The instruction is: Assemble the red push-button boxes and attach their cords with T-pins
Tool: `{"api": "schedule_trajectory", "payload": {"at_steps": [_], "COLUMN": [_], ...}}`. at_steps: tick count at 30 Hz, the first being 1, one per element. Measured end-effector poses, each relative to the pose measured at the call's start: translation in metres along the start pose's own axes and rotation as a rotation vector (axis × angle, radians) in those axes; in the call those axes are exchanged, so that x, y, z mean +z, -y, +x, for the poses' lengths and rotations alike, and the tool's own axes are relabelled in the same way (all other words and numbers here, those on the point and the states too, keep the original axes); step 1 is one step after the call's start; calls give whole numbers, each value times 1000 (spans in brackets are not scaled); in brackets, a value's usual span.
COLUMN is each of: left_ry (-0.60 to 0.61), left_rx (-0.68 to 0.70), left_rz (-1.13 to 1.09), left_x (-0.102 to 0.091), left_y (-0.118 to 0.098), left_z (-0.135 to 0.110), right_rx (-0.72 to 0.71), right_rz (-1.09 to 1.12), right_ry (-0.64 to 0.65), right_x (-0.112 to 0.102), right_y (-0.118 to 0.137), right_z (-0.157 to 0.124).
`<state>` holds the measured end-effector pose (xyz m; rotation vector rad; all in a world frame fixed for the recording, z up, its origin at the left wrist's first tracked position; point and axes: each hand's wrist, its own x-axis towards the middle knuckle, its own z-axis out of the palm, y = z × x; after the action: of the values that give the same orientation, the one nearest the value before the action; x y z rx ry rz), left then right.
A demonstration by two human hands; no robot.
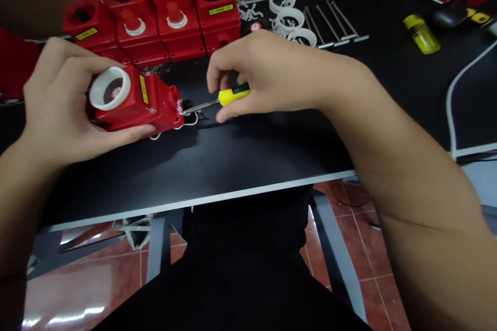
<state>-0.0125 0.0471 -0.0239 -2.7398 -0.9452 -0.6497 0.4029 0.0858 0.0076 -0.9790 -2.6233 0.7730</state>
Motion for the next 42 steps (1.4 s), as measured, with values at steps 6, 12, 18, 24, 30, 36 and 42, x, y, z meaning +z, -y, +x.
{"api": "schedule_trajectory", "payload": {"at_steps": [6, 12, 18, 24, 30, 36, 42], "left_ry": [-1, -27, -25, -14, -18, -22, -25], "left_rx": [6, 27, 20, 22, 17, -36, -22], "left_rz": [14, 18, 26, 19, 14, 4, 13], "left_x": [1, 0, 3, 2, 1, 1, 1], "left_y": [3, 0, 0, 2, 3, -1, 1], "left_z": [0, 2, 1, 1, 2, 1, 1], "right_rx": [-42, -55, -32, 39, 12, 13, -82], "right_rz": [-44, -21, 22, -34, -6, -42, 15], "right_ry": [-87, -101, -26, 81, -1, -74, -105], "right_x": [-3, -8, -11, -9, -5, -8, -9], "right_y": [3, 6, 10, 8, -1, 9, 10], "right_z": [-3, -6, -6, -2, -4, -7, -9]}}
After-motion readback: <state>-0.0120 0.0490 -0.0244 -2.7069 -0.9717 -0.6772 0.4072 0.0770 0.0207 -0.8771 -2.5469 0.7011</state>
